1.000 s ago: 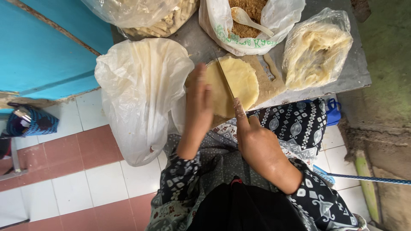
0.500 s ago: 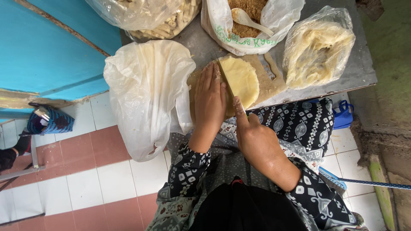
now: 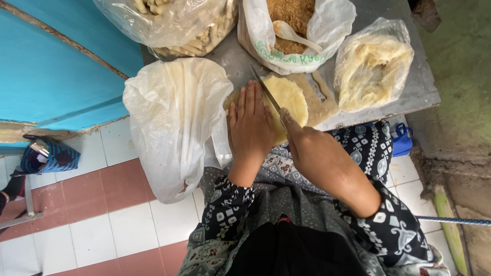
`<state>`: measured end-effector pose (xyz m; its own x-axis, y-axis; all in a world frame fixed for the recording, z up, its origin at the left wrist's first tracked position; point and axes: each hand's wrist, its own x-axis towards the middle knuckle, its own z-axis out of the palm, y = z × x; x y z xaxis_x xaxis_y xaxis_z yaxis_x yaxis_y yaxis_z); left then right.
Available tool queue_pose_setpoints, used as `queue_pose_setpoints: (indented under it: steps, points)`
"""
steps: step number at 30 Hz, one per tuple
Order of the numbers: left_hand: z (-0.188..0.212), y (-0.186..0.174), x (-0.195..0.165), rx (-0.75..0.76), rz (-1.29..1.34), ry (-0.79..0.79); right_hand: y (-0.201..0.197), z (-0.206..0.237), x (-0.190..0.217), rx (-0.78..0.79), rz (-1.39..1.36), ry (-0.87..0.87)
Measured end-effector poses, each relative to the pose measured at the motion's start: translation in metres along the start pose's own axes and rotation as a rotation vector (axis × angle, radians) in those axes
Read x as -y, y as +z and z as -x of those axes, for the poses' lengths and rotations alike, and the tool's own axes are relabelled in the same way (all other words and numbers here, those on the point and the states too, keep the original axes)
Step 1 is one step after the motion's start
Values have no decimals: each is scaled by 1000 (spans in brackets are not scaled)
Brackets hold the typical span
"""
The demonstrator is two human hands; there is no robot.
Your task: The person sits at a low table and cuts a round of dough into smaller pieces with a knife on a wooden board. They then fold each piece of dough by hand around a filling, dip the folded pieces into a bag of brown sugar, and set the finished pieces aside while repeating the process.
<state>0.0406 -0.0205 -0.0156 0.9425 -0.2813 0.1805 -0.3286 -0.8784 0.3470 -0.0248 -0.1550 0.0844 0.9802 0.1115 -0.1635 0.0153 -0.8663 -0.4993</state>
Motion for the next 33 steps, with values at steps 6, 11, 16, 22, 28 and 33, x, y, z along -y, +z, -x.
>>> queue_pose_setpoints:
  steps: [6, 11, 16, 22, 28, 33]
  points:
    - [-1, 0, 1, 51, 5, 4, 3, -37, 3, -85, 18, -105]
    - [-1, 0, 0, -28, -6, 18, 22, -16, -18, -27, 8, -23]
    - [2, -7, -3, 13, 22, 20, 19, -15, -3, -58, 36, -29]
    - [0, -12, -6, 13, 13, 2, 12, 31, 10, -3, 122, 74]
    - [0, -6, -3, 42, 62, 3, 66, 8, -26, -90, 148, -2]
    - [12, -1, -10, -34, -49, 82, 57, 8, -32, -252, -11, -96]
